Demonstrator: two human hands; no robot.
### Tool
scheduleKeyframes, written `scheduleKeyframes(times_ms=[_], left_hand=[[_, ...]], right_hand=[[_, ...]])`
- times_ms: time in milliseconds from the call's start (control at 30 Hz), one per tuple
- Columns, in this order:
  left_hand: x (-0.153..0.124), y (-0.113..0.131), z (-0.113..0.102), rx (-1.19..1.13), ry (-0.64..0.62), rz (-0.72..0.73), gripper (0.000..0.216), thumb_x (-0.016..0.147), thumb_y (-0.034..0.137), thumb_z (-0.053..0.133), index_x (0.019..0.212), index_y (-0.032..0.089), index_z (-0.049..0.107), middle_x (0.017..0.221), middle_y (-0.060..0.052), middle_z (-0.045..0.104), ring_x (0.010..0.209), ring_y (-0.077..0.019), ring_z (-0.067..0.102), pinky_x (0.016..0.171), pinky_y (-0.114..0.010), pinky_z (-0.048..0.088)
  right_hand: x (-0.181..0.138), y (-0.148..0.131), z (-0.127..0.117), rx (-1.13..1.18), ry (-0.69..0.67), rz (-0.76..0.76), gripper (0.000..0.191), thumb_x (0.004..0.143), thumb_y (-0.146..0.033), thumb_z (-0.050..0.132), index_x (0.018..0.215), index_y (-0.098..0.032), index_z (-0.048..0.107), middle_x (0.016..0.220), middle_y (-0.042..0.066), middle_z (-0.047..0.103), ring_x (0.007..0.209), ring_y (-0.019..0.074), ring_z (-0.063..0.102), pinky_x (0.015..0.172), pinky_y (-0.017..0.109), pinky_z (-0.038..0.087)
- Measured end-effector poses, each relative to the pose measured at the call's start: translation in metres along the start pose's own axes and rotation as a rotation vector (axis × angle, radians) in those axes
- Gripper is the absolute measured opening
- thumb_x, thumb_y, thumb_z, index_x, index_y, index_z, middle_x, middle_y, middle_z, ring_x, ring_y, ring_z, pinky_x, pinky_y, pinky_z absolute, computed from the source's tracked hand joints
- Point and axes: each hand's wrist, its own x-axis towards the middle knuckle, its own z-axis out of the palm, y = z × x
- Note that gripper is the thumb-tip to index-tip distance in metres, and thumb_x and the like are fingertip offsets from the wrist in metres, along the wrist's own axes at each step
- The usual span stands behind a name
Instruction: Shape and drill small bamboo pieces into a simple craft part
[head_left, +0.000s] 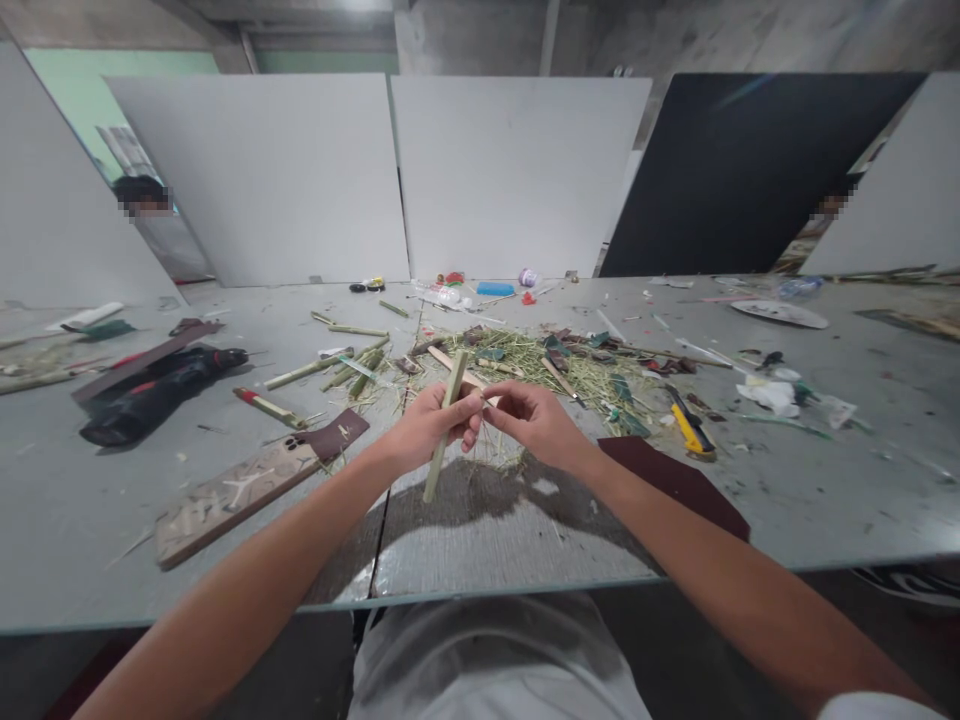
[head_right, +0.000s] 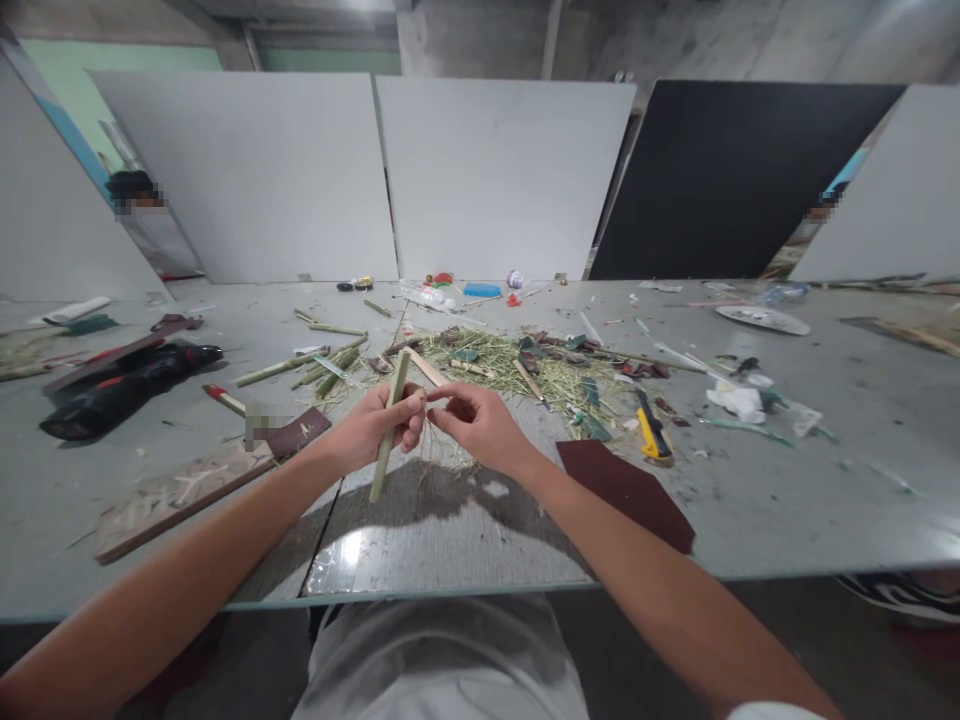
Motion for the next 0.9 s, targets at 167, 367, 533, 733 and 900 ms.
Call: scheduleKeyframes(times_ms=[167,367,533,733,900], left_hand=[[-0.0006,0.0002,-0.0001,0.021,-0.032,-0.025,0.033,0.080,0.039,0.073,0.073,0.012,0.054,0.059,0.002,0.056,0.048,-0.0061,0.053,0.048,-0.020,0.045],[-0.0018,-0.0001,-0.0015,0.053,-0.026,-0.038,0.032,0.081,0.040,0.071,0.074,0.013,0.054,0.059,0.002,0.054,0.046,-0.0059,0.051,0.044,-0.018,0.041],[-0.0007,0.0002,-0.0078,0.119,-0.085,-0.040,0.037,0.088,0.043,0.063,0.069,0.013,0.053,0.044,0.008,0.035,0.036,-0.0015,0.029,0.037,-0.015,0.022],[0.0006,0.0015,-0.0060,0.113,-0.071,-0.053,0.038,0.084,0.045,0.066,0.068,0.014,0.052,0.044,0.009,0.033,0.036,-0.0018,0.027,0.036,-0.016,0.018],[0.0001,0.0027,-0.0062,0.140,-0.057,-0.049,0.038,0.084,0.045,0.066,0.069,0.014,0.052,0.048,0.008,0.035,0.037,-0.0015,0.028,0.037,-0.016,0.018]], right_hand=[[0.0012,0.0013,-0.0010,0.025,-0.063,0.026,0.021,0.085,-0.038,0.064,0.082,-0.018,0.067,0.062,-0.001,0.052,0.053,0.0098,0.039,0.050,0.025,0.030],[0.0014,-0.0004,-0.0023,0.145,-0.090,0.073,0.025,0.082,-0.043,0.066,0.090,-0.019,0.065,0.063,-0.002,0.052,0.052,0.0096,0.039,0.049,0.024,0.030],[0.0002,-0.0017,-0.0020,0.041,-0.095,0.059,0.028,0.084,-0.045,0.065,0.078,-0.017,0.067,0.061,-0.002,0.048,0.054,0.0093,0.037,0.050,0.025,0.027],[0.0024,-0.0017,-0.0067,0.249,-0.102,0.122,0.026,0.085,-0.043,0.063,0.079,-0.018,0.063,0.063,-0.002,0.050,0.055,0.0097,0.042,0.054,0.026,0.034],[0.0011,0.0028,-0.0084,0.283,-0.288,0.137,0.029,0.087,-0.046,0.062,0.089,-0.018,0.066,0.078,0.001,0.056,0.064,0.0107,0.046,0.059,0.026,0.036]])
